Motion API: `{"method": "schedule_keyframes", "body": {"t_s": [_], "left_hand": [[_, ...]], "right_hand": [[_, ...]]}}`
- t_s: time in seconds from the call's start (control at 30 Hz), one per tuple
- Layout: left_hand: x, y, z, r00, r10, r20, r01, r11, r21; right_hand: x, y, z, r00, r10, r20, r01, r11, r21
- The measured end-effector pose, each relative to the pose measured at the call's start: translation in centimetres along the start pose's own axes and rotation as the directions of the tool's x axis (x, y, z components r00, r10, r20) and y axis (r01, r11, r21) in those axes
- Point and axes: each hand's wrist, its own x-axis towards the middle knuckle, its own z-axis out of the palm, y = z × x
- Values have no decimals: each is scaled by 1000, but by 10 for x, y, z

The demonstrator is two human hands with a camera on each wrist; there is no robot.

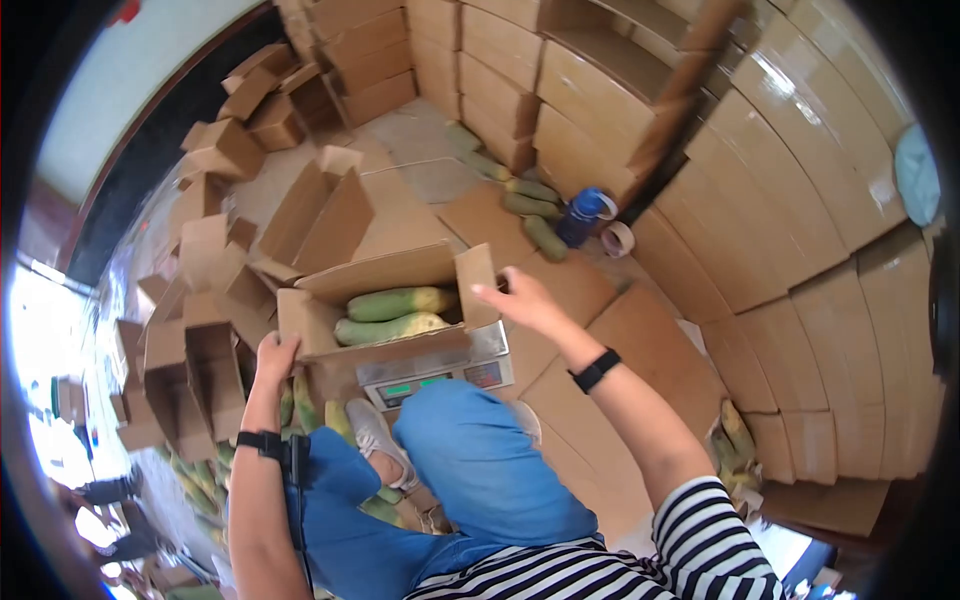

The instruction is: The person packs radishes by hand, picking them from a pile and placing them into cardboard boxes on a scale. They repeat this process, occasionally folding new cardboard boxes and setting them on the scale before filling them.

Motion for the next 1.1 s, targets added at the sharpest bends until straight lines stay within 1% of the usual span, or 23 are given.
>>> {"method": "schedule_keyframes", "body": {"t_s": [0.07,0.13,0.2,0.23,0.33,0.37,0.43,0.5,0.53,0.57,0.6,0.63,0.7,0.73,0.8,0.83,0.87,0.9,0.93,0.97,1.03,1.07,1.1], "left_hand": [[9,-8,2,1000,17,22,-17,1000,-20],[15,-11,4,999,30,25,-29,999,-40],[19,-9,5,936,348,-44,-310,880,360],[4,10,12,928,367,-62,-303,842,446],[-12,30,22,903,430,-17,-388,831,400],[-17,38,25,892,452,33,-439,844,307],[-52,84,42,865,490,106,-496,804,329],[-96,138,71,832,498,244,-555,739,382],[-115,161,93,826,470,311,-563,712,419],[-129,177,116,781,496,379,-624,607,492],[-144,193,140,735,510,447,-675,489,552],[-162,209,165,691,504,519,-723,487,490],[-183,217,221,610,518,600,-792,402,459],[-195,222,252,619,435,654,-785,375,494],[-225,225,308,572,418,706,-817,372,441],[-240,222,333,547,442,711,-829,405,386],[-253,221,355,503,379,777,-845,405,350],[-268,209,382,507,459,730,-845,431,316],[-281,201,402,483,476,735,-849,461,259],[-291,186,423,487,499,717,-835,507,214],[-309,161,454,484,507,713,-815,558,157],[-317,152,462,474,492,731,-810,568,143],[-324,143,465,439,478,761,-818,563,119]], "right_hand": [[19,4,15,999,-33,-24,32,999,-39],[27,8,33,996,-68,-60,71,997,40],[27,8,39,994,-66,-91,73,995,68],[21,8,36,991,-69,-112,79,993,88],[-17,14,24,986,-80,-148,79,997,-11],[-32,29,20,972,-87,-219,109,990,90],[-63,71,6,951,-45,-307,114,971,211],[-121,81,-42,954,98,-283,-51,984,169],[-147,95,-52,940,161,-302,-26,913,407],[-172,111,-65,915,189,-358,-18,903,430],[-197,133,-76,891,267,-366,-85,892,444],[-220,157,-86,852,261,-453,-91,927,364],[-272,189,-107,781,402,-477,-112,842,527],[-296,197,-115,742,413,-528,-65,828,557],[-346,250,-123,646,493,-582,-151,831,535],[-368,258,-128,592,463,-659,-174,873,456],[-390,277,-132,559,499,-662,-176,852,493],[-410,291,-135,515,462,-722,-231,886,402],[-430,305,-138,476,477,-739,-384,868,314],[-439,305,-132,396,429,-812,-352,888,297],[-463,332,-127,366,476,-800,-457,841,291],[-471,344,-122,378,471,-797,-453,845,284],[-478,358,-116,357,495,-792,-528,806,266]]}}
